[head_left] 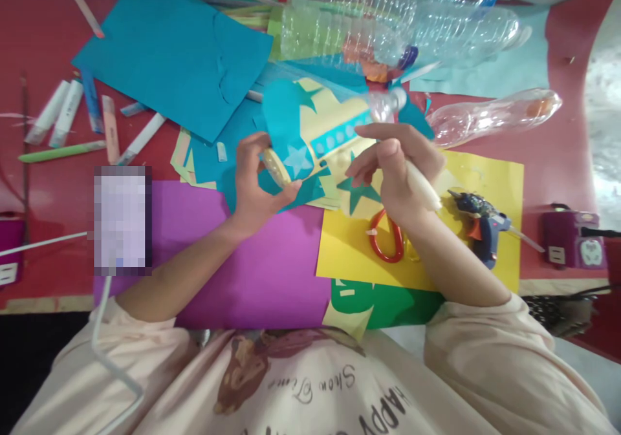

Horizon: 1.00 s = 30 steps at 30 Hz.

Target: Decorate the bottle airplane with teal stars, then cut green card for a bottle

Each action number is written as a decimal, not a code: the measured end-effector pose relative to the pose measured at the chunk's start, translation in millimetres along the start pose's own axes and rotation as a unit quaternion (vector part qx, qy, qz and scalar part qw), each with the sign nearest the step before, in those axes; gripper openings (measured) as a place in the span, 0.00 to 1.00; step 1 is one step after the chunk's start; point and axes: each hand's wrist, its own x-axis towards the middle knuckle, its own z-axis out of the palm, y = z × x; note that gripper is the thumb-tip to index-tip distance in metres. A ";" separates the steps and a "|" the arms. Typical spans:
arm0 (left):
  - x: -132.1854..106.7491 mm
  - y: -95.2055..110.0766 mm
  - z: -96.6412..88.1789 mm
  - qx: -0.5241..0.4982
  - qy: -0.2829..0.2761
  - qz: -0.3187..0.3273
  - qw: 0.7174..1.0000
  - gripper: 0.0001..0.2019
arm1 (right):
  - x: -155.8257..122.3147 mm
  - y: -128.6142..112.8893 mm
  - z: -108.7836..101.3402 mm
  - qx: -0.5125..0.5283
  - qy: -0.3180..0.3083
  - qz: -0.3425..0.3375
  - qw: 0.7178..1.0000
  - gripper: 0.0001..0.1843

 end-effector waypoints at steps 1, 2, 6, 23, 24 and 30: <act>-0.7 0.0 -0.2 0.012 0.024 -0.008 1.000 0.34 | -0.6 0.2 1.2 0.004 -0.003 0.008 1.000 0.18; -1.0 0.2 -0.2 0.024 0.041 -0.016 0.999 0.34 | -1.2 1.3 3.2 0.007 -0.010 0.014 1.000 0.15; -0.8 2.7 2.9 0.006 0.045 -0.027 0.999 0.34 | -4.7 13.4 15.4 0.032 -0.053 0.019 0.998 0.23; -6.2 14.0 1.2 0.077 -0.106 0.302 0.944 0.33 | -6.4 42.6 17.6 -0.101 -0.013 -0.039 0.994 0.42; -6.3 15.3 1.7 0.080 -0.123 0.314 0.938 0.34 | -4.1 45.7 16.3 -0.102 -0.012 -0.043 0.994 0.40; -8.9 22.2 -2.2 0.068 -0.131 0.344 0.927 0.28 | 14.3 80.6 -6.4 -0.110 0.014 -0.050 0.993 0.26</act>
